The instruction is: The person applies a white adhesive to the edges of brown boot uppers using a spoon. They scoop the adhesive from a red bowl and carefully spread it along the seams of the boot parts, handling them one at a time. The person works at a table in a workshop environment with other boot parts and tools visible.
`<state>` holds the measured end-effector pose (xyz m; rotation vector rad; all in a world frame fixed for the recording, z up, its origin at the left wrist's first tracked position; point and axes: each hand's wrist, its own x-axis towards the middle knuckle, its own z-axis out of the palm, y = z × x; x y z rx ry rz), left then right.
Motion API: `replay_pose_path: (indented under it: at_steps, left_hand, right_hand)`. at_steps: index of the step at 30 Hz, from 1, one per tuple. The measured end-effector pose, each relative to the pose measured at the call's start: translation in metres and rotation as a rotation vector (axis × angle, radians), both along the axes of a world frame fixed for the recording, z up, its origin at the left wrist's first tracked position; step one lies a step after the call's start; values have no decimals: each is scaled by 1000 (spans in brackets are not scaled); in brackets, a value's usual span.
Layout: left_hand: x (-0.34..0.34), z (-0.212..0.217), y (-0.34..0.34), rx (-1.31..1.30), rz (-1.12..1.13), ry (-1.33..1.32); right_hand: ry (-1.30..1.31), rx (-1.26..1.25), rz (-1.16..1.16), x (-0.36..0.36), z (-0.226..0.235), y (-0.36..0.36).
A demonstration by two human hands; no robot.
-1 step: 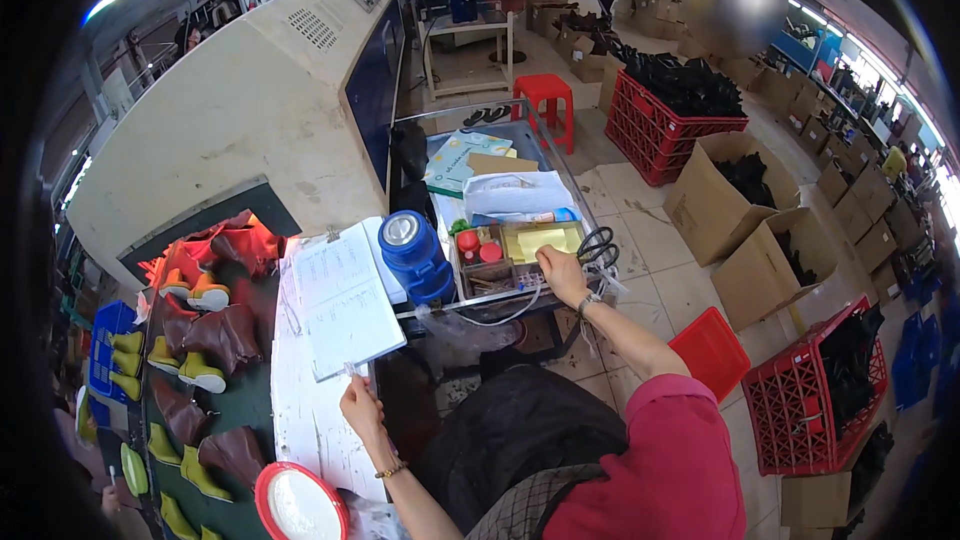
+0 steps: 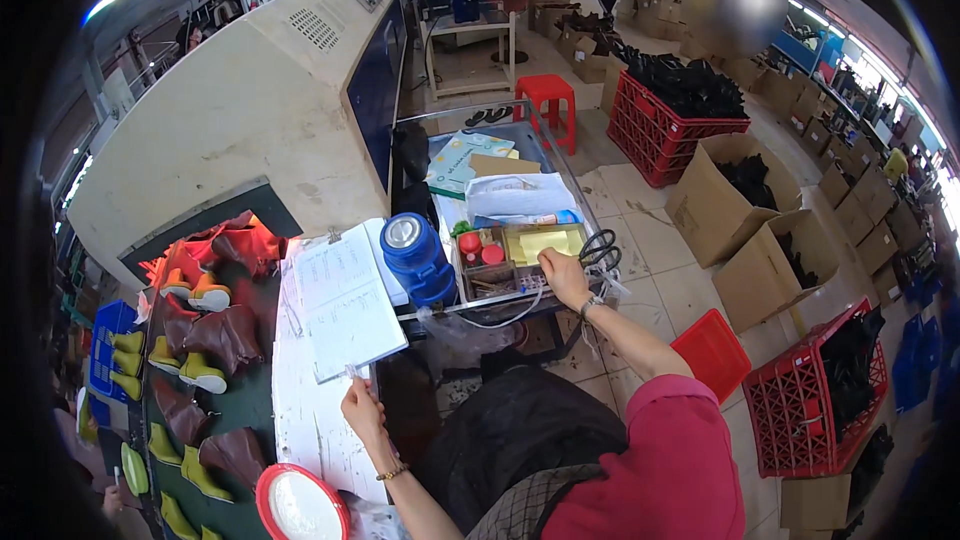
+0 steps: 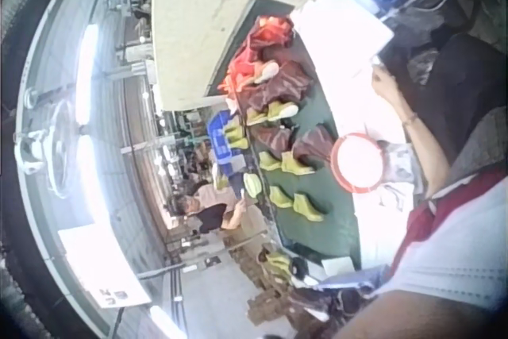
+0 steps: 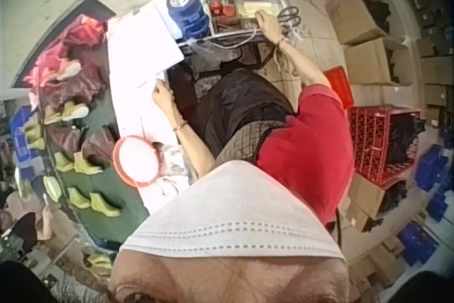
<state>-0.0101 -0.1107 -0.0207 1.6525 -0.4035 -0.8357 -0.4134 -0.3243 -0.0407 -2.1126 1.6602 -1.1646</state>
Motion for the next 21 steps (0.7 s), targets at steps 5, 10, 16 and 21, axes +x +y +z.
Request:
replay_pose_path:
  at_steps: [5,10,16,21]
  left_hand:
    - [0,6,2,26,9,33]
    - [0,11,1,61,9,37]
    - [-1,9,2,51,3,38]
    - [-3,10,-1,40,10,9]
  right_hand:
    - [-8,51,30,0,10,4]
    - [-17,16,37,1,11,4]
    - [-32,-17,51,0,7,1]
    - [-17,12,36,-1,11,2]
